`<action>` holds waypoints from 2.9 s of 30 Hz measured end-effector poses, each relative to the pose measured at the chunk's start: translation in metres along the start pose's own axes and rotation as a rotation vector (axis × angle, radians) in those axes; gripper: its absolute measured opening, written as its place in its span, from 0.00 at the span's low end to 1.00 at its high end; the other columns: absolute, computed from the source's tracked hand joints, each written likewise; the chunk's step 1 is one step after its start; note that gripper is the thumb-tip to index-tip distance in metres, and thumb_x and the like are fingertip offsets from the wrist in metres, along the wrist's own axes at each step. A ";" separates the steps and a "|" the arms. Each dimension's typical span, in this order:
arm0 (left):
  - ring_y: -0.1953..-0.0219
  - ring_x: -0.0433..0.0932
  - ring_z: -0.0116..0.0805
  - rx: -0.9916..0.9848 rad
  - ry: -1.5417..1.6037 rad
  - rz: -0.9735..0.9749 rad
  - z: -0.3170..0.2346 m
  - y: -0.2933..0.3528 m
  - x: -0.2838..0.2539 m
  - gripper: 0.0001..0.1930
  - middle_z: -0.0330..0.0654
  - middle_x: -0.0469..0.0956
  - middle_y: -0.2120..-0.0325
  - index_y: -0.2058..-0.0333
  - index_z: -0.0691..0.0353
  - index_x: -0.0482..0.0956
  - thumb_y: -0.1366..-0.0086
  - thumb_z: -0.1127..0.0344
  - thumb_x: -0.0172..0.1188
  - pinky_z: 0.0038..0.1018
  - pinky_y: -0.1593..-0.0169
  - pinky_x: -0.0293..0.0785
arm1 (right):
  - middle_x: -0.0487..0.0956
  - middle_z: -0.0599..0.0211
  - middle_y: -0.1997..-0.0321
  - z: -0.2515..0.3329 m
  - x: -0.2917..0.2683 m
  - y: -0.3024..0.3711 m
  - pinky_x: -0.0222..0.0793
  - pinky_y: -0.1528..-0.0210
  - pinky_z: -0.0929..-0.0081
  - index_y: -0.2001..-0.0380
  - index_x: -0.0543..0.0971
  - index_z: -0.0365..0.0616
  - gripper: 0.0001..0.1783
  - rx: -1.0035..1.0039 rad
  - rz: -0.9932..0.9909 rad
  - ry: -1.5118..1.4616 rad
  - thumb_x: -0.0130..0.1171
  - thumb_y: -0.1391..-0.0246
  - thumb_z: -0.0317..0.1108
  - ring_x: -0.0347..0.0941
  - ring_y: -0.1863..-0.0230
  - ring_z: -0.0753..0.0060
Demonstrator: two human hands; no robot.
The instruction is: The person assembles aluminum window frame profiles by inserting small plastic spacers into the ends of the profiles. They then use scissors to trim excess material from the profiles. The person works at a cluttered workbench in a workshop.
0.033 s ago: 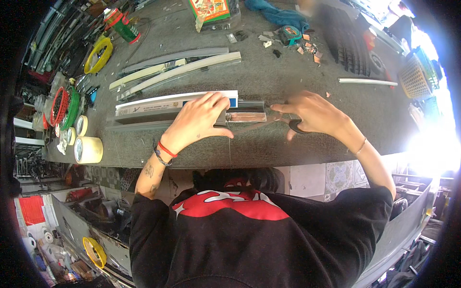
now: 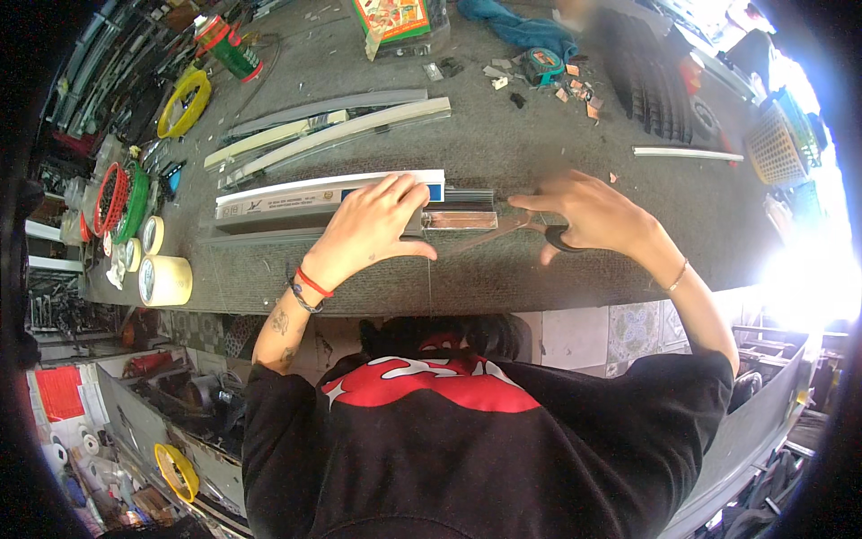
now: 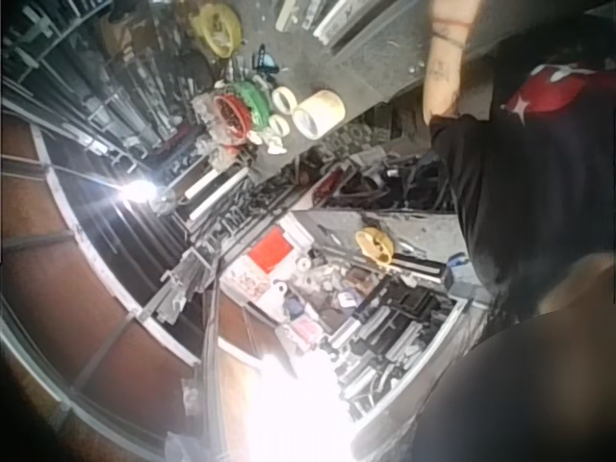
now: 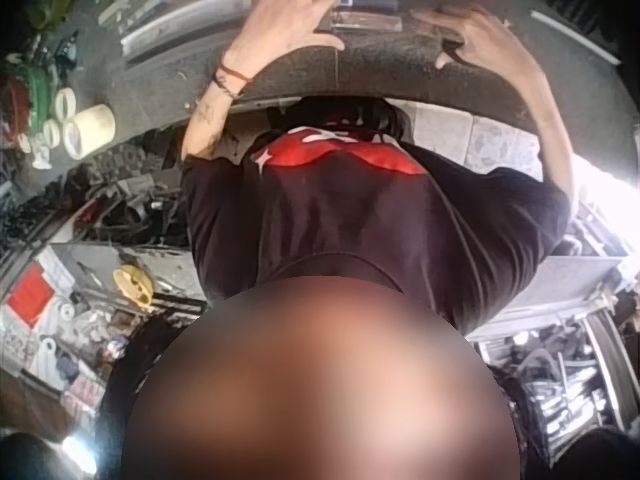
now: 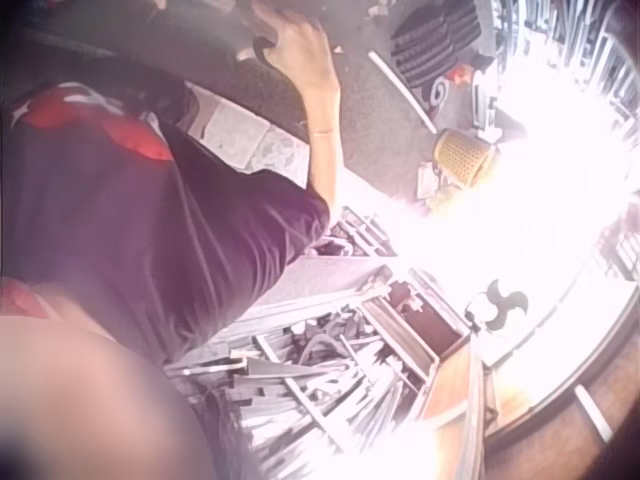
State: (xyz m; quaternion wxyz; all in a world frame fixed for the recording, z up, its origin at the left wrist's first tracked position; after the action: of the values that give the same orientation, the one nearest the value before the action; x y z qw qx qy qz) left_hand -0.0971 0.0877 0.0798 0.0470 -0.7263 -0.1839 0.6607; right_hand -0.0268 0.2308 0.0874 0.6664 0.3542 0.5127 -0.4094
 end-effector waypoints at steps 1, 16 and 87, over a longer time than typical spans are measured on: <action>0.56 0.75 0.44 -0.005 -0.027 -0.038 -0.002 0.001 -0.002 0.33 0.46 0.73 0.61 0.60 0.63 0.70 0.48 0.36 0.60 0.37 0.55 0.74 | 0.78 0.56 0.63 -0.003 -0.002 0.006 0.69 0.60 0.62 0.46 0.76 0.48 0.40 -0.005 0.015 -0.031 0.73 0.67 0.45 0.75 0.66 0.55; 0.68 0.70 0.30 -0.009 -0.465 -0.357 -0.034 0.029 -0.001 0.14 0.35 0.70 0.72 0.65 0.56 0.70 0.42 0.55 0.61 0.26 0.64 0.68 | 0.71 0.73 0.80 -0.029 0.070 0.033 0.60 0.79 0.80 0.42 0.69 0.31 0.57 0.071 0.829 -1.165 0.54 0.56 0.76 0.68 0.80 0.78; 0.64 0.78 0.42 -0.179 0.039 -0.095 0.015 -0.005 -0.020 0.21 0.45 0.75 0.69 0.68 0.65 0.74 0.47 0.51 0.65 0.36 0.63 0.76 | 0.69 0.62 0.81 0.093 0.053 0.014 0.65 0.71 0.71 0.40 0.64 0.31 0.43 0.642 -0.486 -0.879 0.63 0.48 0.54 0.68 0.77 0.76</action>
State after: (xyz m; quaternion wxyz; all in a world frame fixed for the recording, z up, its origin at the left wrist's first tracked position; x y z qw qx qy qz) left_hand -0.1144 0.0827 0.0985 0.0166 -0.7306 -0.2756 0.6245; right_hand 0.0298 0.1444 0.0576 0.5631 0.2077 0.1059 -0.7928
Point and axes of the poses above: each hand's wrist, its own y-axis away from the middle knuckle, its own x-axis out of the palm, z = x × y, the point moved 10 cm from there along -y, towards the middle knuckle
